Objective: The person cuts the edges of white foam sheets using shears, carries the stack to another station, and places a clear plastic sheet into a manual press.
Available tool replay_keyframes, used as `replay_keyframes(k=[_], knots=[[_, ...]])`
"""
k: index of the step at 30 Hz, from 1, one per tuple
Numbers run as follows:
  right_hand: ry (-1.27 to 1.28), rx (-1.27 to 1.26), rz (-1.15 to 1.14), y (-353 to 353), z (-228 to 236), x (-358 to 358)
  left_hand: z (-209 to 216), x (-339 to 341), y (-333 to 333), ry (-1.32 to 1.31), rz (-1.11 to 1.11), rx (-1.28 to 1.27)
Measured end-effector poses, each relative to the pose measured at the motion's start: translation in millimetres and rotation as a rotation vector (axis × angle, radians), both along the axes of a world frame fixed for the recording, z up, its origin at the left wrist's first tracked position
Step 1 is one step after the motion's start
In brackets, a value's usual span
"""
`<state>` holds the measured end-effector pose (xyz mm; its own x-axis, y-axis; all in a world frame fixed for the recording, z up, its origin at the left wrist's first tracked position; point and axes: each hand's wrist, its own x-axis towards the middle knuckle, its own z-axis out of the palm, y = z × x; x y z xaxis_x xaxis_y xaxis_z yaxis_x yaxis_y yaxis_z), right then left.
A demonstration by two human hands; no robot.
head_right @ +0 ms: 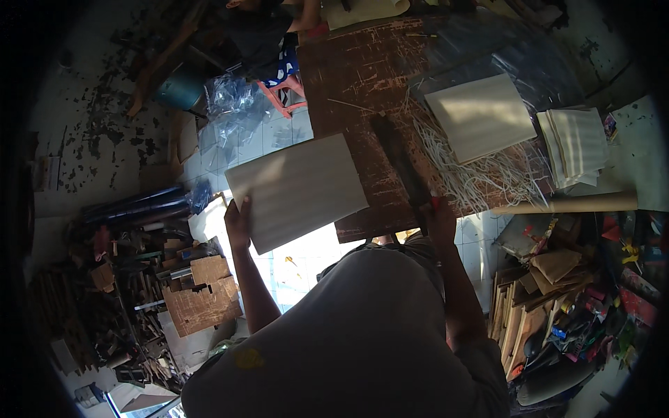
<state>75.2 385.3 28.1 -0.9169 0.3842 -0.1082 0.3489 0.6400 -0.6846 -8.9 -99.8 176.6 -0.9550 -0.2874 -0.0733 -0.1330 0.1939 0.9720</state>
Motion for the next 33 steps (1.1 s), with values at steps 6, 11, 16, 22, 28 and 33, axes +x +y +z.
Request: replay_keyframes(k=[6, 11, 16, 22, 28, 33], knots=[[0.039, 0.175, 0.14, 35, -4, 7, 5, -38, 29, 0.127, -0.032, 0.12], [0.08, 0.057, 0.163, 63, 4, 23, -2, -75, 130, -0.041, -0.155, 0.279], [0.034, -0.214, 0.056, 117, 7, 39, 3, -108, 282, -0.114, -0.305, 0.273], [0.512, -1.218, -0.556, 231, 97, 53, 5, -123, 408, -0.198, -0.374, 0.114], [0.367, -0.81, -0.564, 292, 160, 53, -12, -123, 470, -0.2, -0.447, 0.196], [0.475, -0.783, -0.541, 311, 168, 51, -29, -120, 477, -0.238, -0.448, 0.286]])
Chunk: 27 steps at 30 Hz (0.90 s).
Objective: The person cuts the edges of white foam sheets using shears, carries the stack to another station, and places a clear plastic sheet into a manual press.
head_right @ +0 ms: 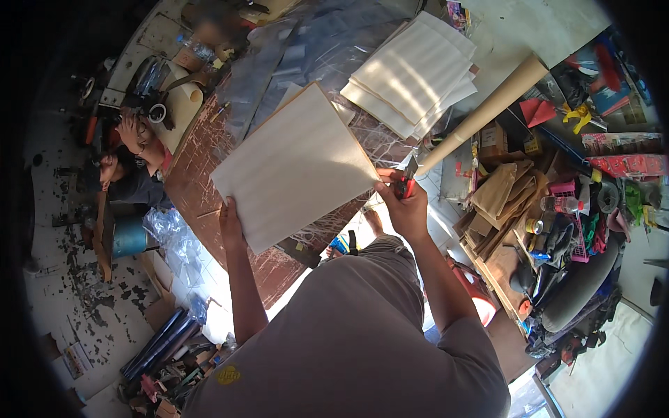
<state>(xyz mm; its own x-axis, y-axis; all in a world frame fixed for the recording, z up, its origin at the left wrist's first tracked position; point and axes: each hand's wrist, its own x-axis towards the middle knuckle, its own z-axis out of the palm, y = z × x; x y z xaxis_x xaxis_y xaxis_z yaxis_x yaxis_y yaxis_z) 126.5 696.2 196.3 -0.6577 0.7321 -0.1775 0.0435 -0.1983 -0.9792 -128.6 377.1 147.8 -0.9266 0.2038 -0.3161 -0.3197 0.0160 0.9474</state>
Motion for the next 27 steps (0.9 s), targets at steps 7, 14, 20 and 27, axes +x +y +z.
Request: replay_keyframes(k=[7, 14, 20, 27], knots=[[-0.019, 0.121, 0.1, 18, -6, 3, -1, 9, 7, -0.028, -0.01, 0.007], [0.031, 0.059, 0.106, 27, 11, -5, 2, 18, 11, -0.018, 0.004, 0.057], [0.101, 0.038, 0.115, 31, 9, -6, 9, 37, 22, -0.014, 0.019, 0.1], [0.084, 0.013, 0.096, 34, 13, -6, 13, 50, 23, -0.04, 0.071, 0.101]])
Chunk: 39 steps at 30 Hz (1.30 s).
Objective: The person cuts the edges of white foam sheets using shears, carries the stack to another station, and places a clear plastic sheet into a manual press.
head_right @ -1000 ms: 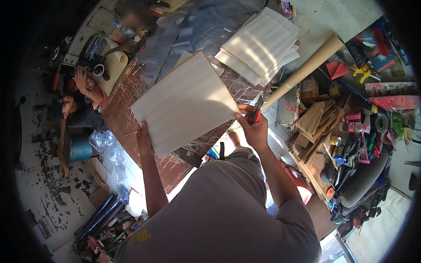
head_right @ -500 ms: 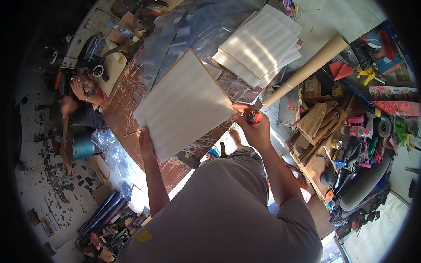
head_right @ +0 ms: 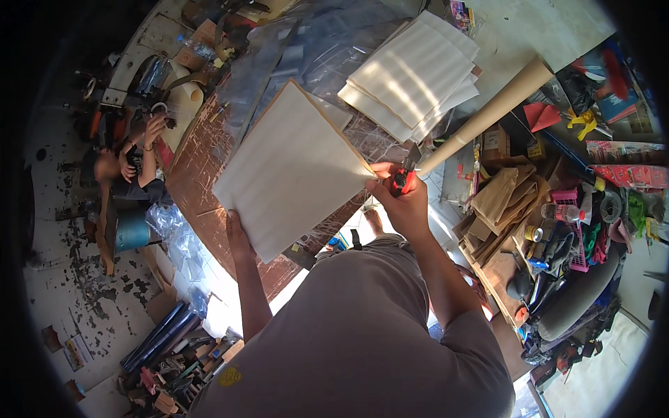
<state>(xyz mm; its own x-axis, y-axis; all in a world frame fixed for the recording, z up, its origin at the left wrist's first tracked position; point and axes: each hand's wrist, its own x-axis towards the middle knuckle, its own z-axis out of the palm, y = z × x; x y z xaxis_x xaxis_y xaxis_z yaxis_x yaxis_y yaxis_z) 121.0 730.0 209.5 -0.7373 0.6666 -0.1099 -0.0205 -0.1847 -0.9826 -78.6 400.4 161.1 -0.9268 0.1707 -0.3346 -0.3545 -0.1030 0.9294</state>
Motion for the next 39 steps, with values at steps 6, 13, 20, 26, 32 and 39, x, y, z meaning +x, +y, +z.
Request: replay_keyframes(k=[6, 13, 20, 26, 32, 39], knots=[[-0.029, -0.053, 0.002, 5, 5, 5, -3, 4, 4, 0.007, 0.025, 0.001], [-0.08, -0.042, -0.014, 9, -3, 12, -4, 10, 4, 0.025, 0.027, -0.045], [-0.078, -0.148, -0.04, 7, 5, 14, -13, 14, -4, 0.029, -0.011, -0.102], [-0.069, -0.193, 0.007, -4, -6, 7, 26, 29, 28, 0.905, -0.055, -0.891], [-0.146, -0.111, 0.176, -35, 25, -2, 153, 59, 132, 1.377, -0.72, -0.932], [0.006, -0.069, 0.225, -42, 72, -16, 194, 57, 133, 0.966, -0.876, -0.809]])
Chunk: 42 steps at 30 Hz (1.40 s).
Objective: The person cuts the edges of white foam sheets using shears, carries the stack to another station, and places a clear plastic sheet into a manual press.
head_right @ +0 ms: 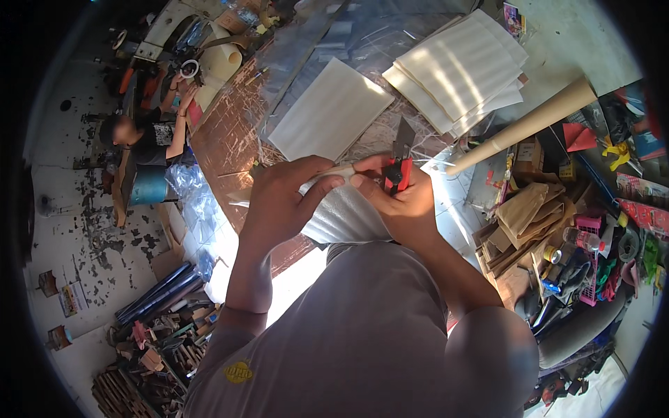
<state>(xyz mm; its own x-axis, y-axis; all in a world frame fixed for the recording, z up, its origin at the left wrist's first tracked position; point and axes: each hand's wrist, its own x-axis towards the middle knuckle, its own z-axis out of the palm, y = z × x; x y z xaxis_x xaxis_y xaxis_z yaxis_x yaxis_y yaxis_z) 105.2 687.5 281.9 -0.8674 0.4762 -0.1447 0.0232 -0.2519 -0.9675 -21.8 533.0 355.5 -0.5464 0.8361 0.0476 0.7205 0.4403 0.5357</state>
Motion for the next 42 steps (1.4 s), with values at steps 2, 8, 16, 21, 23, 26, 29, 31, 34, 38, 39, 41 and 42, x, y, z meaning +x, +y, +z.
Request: replay_keyframes(k=[2, 8, 16, 21, 23, 26, 29, 31, 34, 38, 39, 41, 42], knots=[[0.189, 0.136, -0.004, 3, -2, -6, 6, -9, -3, 0.02, 0.04, 0.156], [0.294, 0.811, 0.231, 40, 26, -1, 67, -35, -13, -0.005, -0.011, 0.014], [0.262, 1.114, 0.32, 50, 64, -17, 67, -26, -12, 0.007, -0.083, 0.01], [0.232, 1.11, 0.334, 51, 64, -18, 62, -27, -14, 0.013, -0.099, 0.043], [0.233, 1.103, 0.35, 52, 65, -19, 60, -27, -15, 0.021, -0.107, 0.059], [0.21, 1.131, 0.377, 53, 69, -20, 59, -29, -14, 0.021, -0.113, 0.051], [0.212, 1.181, 0.386, 56, 71, -21, 60, -29, -14, 0.021, -0.126, 0.013], [0.2, 1.2, 0.408, 62, 72, -23, 60, -30, -13, -0.033, -0.079, 0.014], [0.191, 1.218, 0.424, 61, 69, -23, 53, -32, -13, -0.033, -0.098, 0.026], [0.184, 1.244, 0.4, 59, 73, -25, 57, -34, -14, -0.037, -0.098, 0.009], [0.168, 1.245, 0.399, 61, 75, -25, 57, -35, -15, -0.021, -0.081, 0.009], [0.153, 1.248, 0.4, 66, 75, -25, 55, -37, -16, -0.005, -0.061, 0.011], [0.161, 1.218, 0.4, 70, 72, -26, 53, -39, -16, -0.024, -0.063, 0.007]])
